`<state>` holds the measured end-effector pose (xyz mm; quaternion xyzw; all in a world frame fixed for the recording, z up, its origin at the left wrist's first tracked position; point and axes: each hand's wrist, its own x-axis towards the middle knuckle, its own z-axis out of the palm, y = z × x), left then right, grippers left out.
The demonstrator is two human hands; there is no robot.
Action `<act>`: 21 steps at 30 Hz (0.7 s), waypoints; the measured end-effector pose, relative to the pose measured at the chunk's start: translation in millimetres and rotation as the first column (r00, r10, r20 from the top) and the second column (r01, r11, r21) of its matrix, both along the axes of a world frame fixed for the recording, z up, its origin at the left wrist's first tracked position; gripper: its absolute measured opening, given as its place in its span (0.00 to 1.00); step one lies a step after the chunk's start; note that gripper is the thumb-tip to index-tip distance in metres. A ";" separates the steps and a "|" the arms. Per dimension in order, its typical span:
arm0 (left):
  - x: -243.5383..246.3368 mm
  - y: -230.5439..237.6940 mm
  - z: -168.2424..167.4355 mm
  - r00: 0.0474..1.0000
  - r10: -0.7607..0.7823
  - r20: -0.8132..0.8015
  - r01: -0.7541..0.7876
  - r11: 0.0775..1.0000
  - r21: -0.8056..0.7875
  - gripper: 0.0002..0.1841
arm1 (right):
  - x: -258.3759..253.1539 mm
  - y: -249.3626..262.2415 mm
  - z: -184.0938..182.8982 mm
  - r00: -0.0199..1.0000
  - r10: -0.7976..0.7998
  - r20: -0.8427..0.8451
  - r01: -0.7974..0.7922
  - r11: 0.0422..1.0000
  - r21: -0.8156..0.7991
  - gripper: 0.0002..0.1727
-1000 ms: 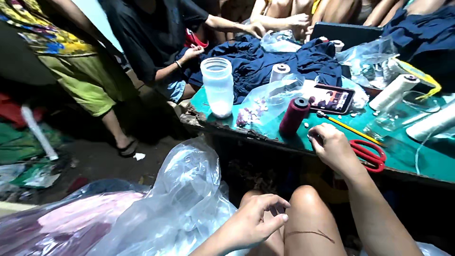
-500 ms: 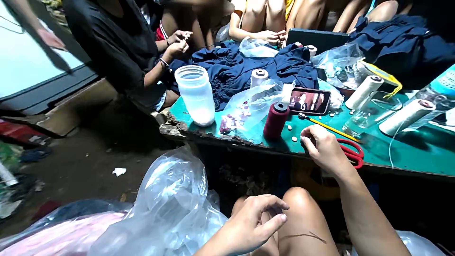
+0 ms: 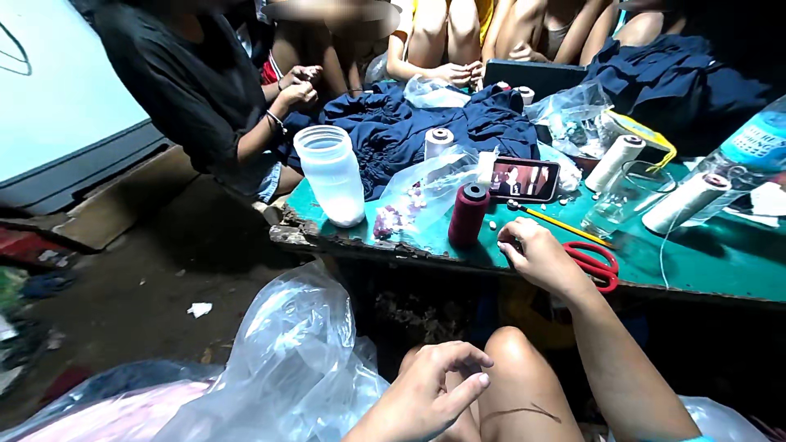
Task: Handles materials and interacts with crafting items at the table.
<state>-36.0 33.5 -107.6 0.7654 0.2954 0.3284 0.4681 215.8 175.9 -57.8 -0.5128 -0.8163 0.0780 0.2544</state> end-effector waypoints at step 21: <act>33.0 21.2 50.1 0.678 0.497 0.542 -0.156 0.817 -0.555 0.10 | -45.9 -94.5 6.6 0.506 0.151 -0.849 -0.413 0.907 -0.085 0.02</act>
